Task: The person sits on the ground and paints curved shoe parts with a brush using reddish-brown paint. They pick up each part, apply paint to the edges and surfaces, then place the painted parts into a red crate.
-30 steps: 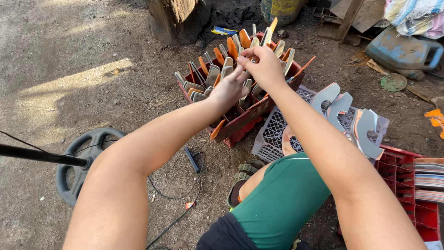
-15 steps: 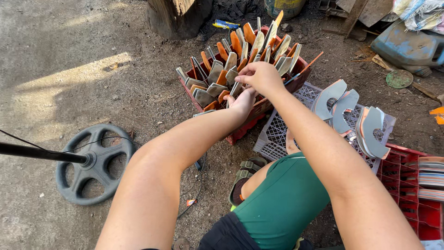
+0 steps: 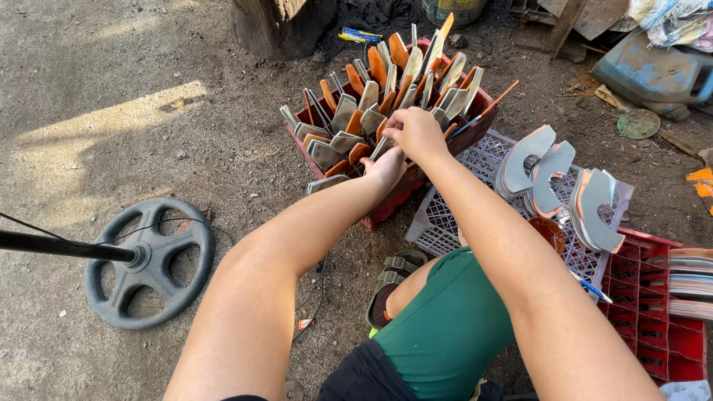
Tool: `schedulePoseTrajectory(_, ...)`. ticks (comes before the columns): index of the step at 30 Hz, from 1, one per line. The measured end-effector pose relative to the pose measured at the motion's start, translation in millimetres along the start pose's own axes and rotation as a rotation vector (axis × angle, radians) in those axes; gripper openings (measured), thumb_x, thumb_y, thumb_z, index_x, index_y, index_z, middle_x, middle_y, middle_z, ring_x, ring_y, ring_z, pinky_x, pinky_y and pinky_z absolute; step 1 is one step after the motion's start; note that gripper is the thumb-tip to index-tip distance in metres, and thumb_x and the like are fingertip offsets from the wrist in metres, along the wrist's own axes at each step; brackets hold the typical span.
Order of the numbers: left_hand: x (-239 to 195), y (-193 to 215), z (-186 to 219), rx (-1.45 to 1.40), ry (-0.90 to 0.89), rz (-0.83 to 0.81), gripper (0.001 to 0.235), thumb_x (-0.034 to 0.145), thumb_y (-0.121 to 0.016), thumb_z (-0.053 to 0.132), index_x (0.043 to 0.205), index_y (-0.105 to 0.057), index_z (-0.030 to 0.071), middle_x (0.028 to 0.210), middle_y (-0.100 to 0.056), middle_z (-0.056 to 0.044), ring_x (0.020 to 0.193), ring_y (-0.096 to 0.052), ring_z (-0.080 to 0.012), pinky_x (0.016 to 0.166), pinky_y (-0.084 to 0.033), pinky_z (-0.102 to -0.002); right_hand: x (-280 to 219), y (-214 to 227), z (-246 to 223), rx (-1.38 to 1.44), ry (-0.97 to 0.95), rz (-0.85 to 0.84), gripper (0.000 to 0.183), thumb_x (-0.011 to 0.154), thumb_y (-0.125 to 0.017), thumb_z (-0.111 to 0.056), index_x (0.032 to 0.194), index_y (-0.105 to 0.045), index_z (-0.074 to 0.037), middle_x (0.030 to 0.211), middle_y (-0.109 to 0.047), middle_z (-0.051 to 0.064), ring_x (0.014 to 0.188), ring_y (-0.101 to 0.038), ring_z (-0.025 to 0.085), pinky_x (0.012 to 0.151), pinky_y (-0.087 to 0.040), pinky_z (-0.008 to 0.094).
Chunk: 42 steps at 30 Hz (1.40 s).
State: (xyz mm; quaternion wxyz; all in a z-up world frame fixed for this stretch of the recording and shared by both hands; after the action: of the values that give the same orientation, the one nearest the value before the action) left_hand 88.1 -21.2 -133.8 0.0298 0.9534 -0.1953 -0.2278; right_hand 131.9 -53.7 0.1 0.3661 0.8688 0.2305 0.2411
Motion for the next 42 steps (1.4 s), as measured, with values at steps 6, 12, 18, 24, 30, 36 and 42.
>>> schedulePoseTrajectory(6,-41.2,5.7,-18.2,-0.208,0.013,0.135,0.02,0.088,-0.067,0.025,0.1,-0.079,0.015,0.102,-0.073,0.0,0.127,-0.052,-0.0285,0.102,-0.038,-0.045,5.5,-4.9,7.8,0.015,0.005,0.011,0.016,0.08,-0.083,-0.02,0.09,-0.079,-0.008,0.088,-0.068,0.012,0.086,-0.067,0.031,0.08,-0.052,0.044)
schedulePoseTrajectory(12,-56.9,7.7,-24.9,-0.477,0.02,0.334,0.023,0.099,-0.057,0.031,0.107,-0.073,0.017,0.121,-0.068,0.003,0.119,-0.058,-0.0249,0.109,-0.036,-0.049,4.6,-6.3,13.9,0.029,0.035,0.029,0.013,0.082,-0.081,-0.018,0.09,-0.078,-0.008,0.088,-0.068,0.012,0.085,-0.067,0.031,0.078,-0.052,0.044)
schedulePoseTrajectory(18,-103.9,6.0,-50.5,-0.538,0.063,0.511,0.02,0.091,-0.061,0.033,0.106,-0.068,0.021,0.135,-0.061,-0.003,0.118,-0.06,-0.0268,0.109,-0.038,-0.047,3.3,-15.7,6.8,0.02,0.151,0.051,0.012,0.082,-0.082,-0.017,0.089,-0.078,-0.009,0.088,-0.066,0.012,0.087,-0.066,0.031,0.078,-0.052,0.044)
schedulePoseTrajectory(24,-187.2,-6.2,-98.4,-0.899,0.249,0.579,0.028,0.08,-0.072,0.02,0.107,-0.066,0.015,0.131,-0.063,-0.004,0.126,-0.056,-0.0223,0.104,-0.044,-0.041,-8.9,-18.3,8.7,0.011,-0.023,0.009,0.016,0.085,-0.082,-0.021,0.089,-0.073,-0.008,0.09,-0.064,0.011,0.09,-0.066,0.03,0.081,-0.051,0.044)
schedulePoseTrajectory(30,-202.0,-24.1,-102.0,-1.394,0.606,0.596,0.044,0.071,-0.078,0.016,0.114,-0.067,0.015,0.127,-0.067,-0.002,0.121,-0.06,-0.0238,0.099,-0.049,-0.042,-17.1,-11.5,-5.6,-0.275,0.06,0.108,0.013,0.076,-0.086,-0.022,0.078,-0.078,-0.013,0.089,-0.061,0.01,0.094,-0.062,0.033,0.08,-0.048,0.047)
schedulePoseTrajectory(36,-152.8,-31.8,-80.0,-1.777,0.903,0.419,0.035,0.081,-0.083,0.019,0.111,-0.065,0.012,0.111,-0.07,-0.007,0.107,-0.067,-0.0292,0.089,-0.054,-0.043,-16.7,-22.6,6.4,0.076,-0.03,0.098,0.014,0.084,-0.081,-0.019,0.09,-0.072,-0.009,0.097,-0.065,0.011,0.089,-0.07,0.028,0.081,-0.054,0.041)
schedulePoseTrajectory(42,-115.1,-35.1,-67.6,-1.792,0.976,0.295,0.049,0.076,-0.084,0.019,0.109,-0.05,0.007,0.106,-0.066,-0.016,0.095,-0.068,-0.0368,0.077,-0.056,-0.047,-18.8,-23.9,8.7,0.004,-0.118,0.136,0.021,0.083,-0.083,-0.023,0.087,-0.071,-0.006,0.093,-0.07,0.011,0.089,-0.068,0.032,0.075,-0.052,0.044)
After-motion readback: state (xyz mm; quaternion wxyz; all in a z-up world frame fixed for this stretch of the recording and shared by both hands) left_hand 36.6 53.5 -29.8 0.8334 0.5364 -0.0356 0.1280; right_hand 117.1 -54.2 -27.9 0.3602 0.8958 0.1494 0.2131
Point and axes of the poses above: each hand's wrist, its own x-axis towards the middle knuckle, its own y-axis out of the back of the hand, z = x × y, the point moved 7 cm from there along x, towards the middle knuckle
